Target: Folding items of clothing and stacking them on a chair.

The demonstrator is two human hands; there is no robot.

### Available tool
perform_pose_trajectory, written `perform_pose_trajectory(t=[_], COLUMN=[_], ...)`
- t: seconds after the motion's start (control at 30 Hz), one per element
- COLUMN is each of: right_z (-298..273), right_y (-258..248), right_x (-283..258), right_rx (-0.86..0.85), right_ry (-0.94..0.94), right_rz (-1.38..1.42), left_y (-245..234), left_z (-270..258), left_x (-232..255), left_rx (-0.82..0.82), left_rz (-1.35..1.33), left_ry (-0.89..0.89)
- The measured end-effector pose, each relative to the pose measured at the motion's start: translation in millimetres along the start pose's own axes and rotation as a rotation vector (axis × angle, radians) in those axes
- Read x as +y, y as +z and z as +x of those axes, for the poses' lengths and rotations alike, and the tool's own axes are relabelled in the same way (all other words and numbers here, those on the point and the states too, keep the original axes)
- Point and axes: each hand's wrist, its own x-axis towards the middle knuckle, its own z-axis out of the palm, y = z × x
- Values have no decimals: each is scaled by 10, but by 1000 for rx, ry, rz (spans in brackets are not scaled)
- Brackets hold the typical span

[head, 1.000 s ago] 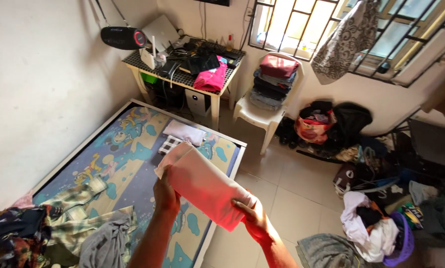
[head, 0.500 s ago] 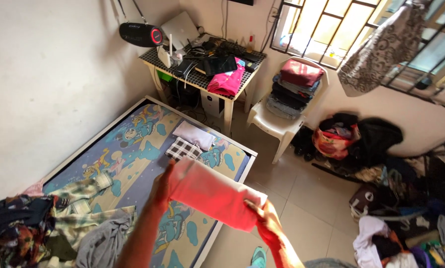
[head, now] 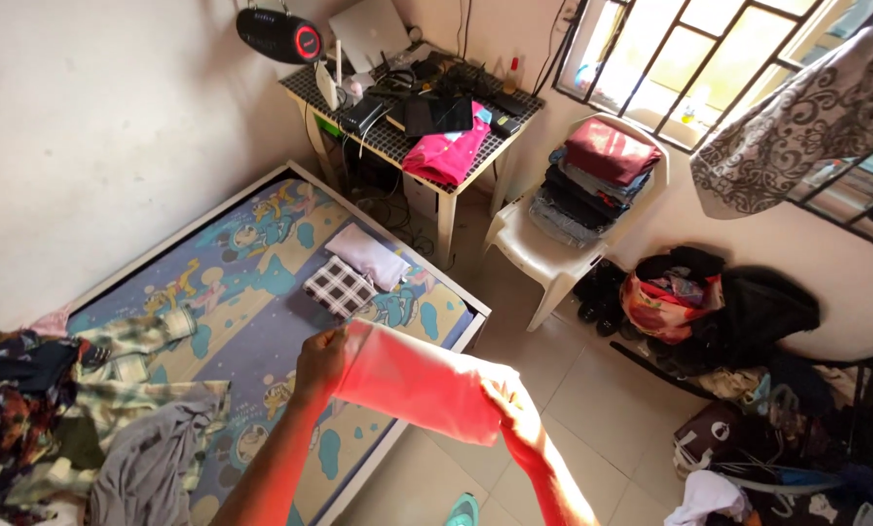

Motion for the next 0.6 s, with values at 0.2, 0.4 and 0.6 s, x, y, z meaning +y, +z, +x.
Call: perform_pose_trajectory(t=[0.2,0.4,0.6], right_z=[109,351,740], right_y=[107,247,466], right_x=[-432,-309,-40], right_rx=[-3,-57,58], right_ry=[68,74,103], right_rz=[6,29,-96], left_y=[31,-92,-425], left_z=[-81,43,425], left_x=[264,208,59], left_rx=[-113,1,14], left_rz=[-47,-8,-86], left_ry=[-102,-14,8])
